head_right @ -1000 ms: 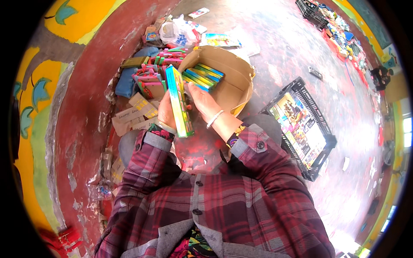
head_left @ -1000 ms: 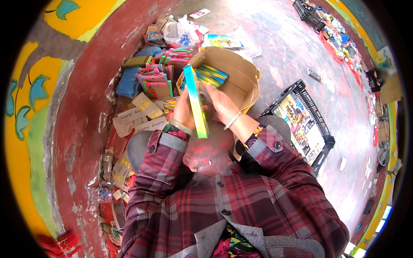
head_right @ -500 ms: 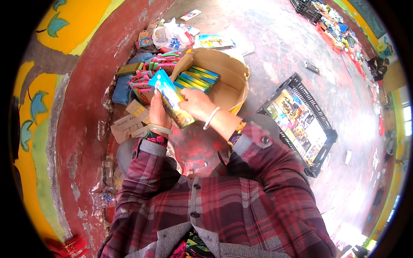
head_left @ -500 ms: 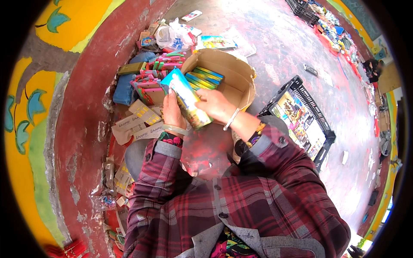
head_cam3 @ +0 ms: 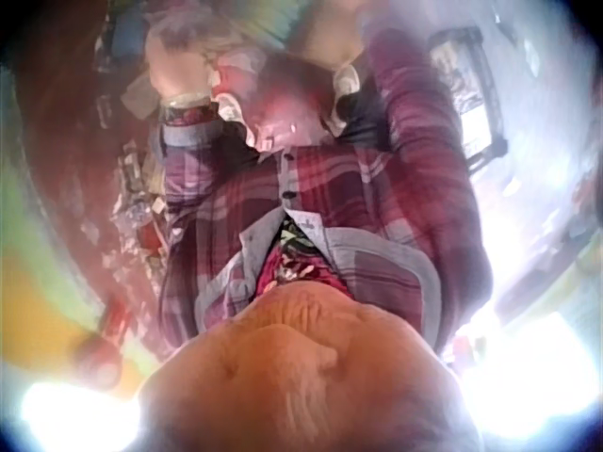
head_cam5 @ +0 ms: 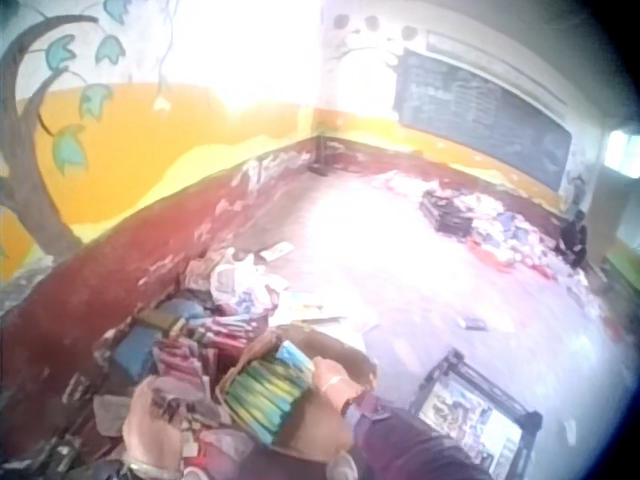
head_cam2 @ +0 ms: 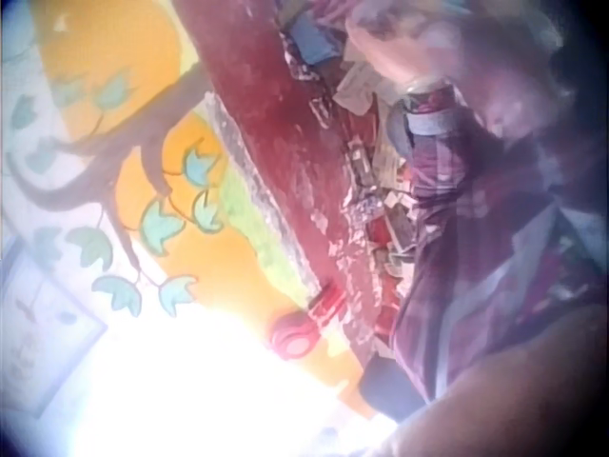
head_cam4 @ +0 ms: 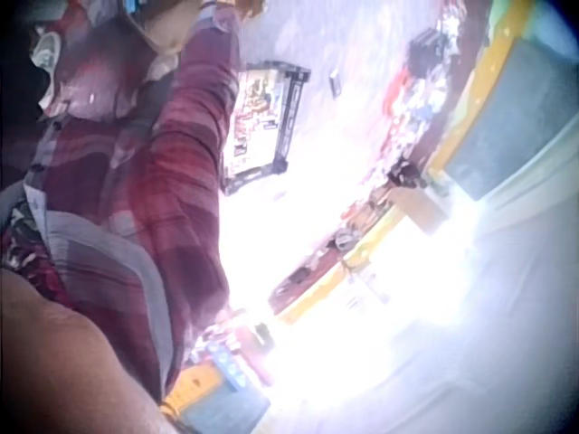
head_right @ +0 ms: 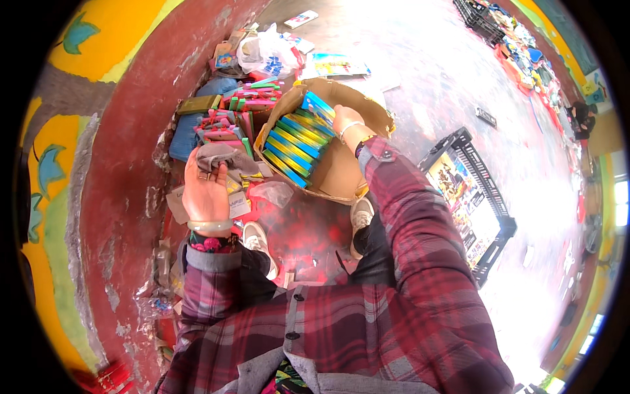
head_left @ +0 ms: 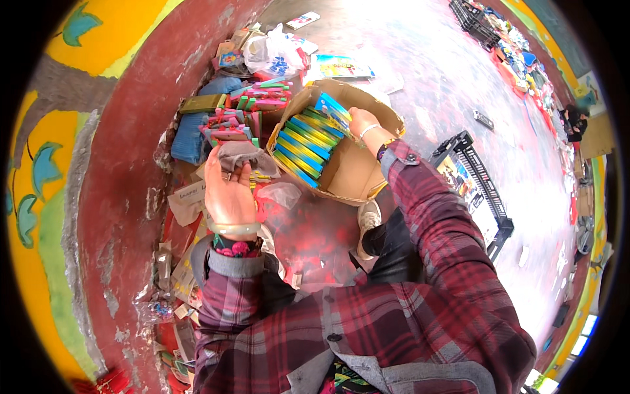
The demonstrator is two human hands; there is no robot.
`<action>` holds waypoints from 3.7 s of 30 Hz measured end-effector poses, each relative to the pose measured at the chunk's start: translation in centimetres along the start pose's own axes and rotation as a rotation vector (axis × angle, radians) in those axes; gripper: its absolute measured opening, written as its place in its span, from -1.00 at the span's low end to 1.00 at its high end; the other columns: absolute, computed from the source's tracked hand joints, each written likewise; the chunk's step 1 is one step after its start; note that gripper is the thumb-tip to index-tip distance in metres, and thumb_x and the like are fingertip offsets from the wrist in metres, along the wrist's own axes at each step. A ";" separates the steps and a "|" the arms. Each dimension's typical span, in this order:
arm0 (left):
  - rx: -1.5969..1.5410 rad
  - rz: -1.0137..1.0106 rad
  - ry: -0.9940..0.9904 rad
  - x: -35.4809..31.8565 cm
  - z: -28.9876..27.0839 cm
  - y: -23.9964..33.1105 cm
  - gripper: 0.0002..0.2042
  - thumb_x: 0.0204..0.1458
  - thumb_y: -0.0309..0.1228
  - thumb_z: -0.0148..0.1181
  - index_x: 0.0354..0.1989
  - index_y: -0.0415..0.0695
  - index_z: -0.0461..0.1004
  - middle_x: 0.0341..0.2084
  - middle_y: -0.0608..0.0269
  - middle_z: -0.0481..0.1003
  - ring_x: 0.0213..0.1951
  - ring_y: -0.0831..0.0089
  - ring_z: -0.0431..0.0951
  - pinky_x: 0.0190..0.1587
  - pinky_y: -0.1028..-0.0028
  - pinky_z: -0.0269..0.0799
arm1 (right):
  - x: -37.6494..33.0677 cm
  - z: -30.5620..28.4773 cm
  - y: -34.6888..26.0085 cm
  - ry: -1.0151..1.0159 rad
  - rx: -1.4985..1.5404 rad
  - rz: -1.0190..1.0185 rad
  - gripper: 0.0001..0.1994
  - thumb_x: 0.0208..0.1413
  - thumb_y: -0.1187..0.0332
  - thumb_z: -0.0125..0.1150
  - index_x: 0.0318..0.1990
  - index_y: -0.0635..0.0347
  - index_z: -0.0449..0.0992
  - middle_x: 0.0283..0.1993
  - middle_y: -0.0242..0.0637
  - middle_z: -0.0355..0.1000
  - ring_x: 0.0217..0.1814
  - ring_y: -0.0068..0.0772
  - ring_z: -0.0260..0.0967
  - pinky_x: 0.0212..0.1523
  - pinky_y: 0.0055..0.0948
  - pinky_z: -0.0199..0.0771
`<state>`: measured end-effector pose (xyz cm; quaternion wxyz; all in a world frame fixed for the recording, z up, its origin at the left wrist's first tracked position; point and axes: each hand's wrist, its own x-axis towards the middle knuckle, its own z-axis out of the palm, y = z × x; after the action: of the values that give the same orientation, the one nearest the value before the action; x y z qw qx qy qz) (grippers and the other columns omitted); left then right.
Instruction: The person sits on the floor and wipes small rectangular boxes with a cloth. They pick up boxes from a pile, wipe them, and place them into a cardboard box. The person also wipes a larger white box with yellow labels and places it into the cardboard box.
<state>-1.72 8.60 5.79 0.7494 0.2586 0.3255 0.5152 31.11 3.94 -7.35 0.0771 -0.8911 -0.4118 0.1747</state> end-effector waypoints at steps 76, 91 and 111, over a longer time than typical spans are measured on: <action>1.145 0.661 -0.306 -3.2 0.4 -5.9 -0.70 0.02 -0.29 0.06 -0.59 -0.30 0.48 -0.31 -0.12 0.48 -0.22 0.04 0.45 -0.10 0.20 0.32 | -21.7 0.3 -0.9 -0.335 1.599 0.078 -0.90 0.01 0.37 0.20 -0.33 0.14 0.45 -0.37 -0.36 0.44 -0.37 -0.46 0.41 -0.31 -0.44 0.45; 1.632 0.167 0.429 -11.9 -36.8 7.9 -0.71 0.01 -0.26 -0.02 -0.37 -0.26 0.50 -0.49 -0.14 0.48 -0.33 -0.03 0.51 -0.26 0.19 0.41 | -21.3 1.3 -4.7 -0.579 1.367 -0.137 -0.73 -0.22 0.56 -0.01 -0.26 0.33 0.44 -0.26 -0.23 0.43 -0.20 -0.38 0.39 -0.14 -0.48 0.42; 1.993 -0.407 0.099 1.4 -49.2 -4.9 -0.63 -0.02 -0.18 -0.07 -0.24 -0.20 0.51 -0.27 -0.13 0.49 -0.14 -0.04 0.47 -0.06 0.17 0.38 | -21.2 2.8 -7.7 -0.639 1.376 0.183 -0.89 0.00 0.44 0.11 -0.32 0.25 0.47 -0.38 -0.33 0.41 -0.30 -0.44 0.39 -0.23 -0.50 0.40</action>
<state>-35.52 10.89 -30.24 0.2522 0.6832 0.6751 -0.1174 11.84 -7.22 -2.55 0.4772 -0.5788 -0.1371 0.6469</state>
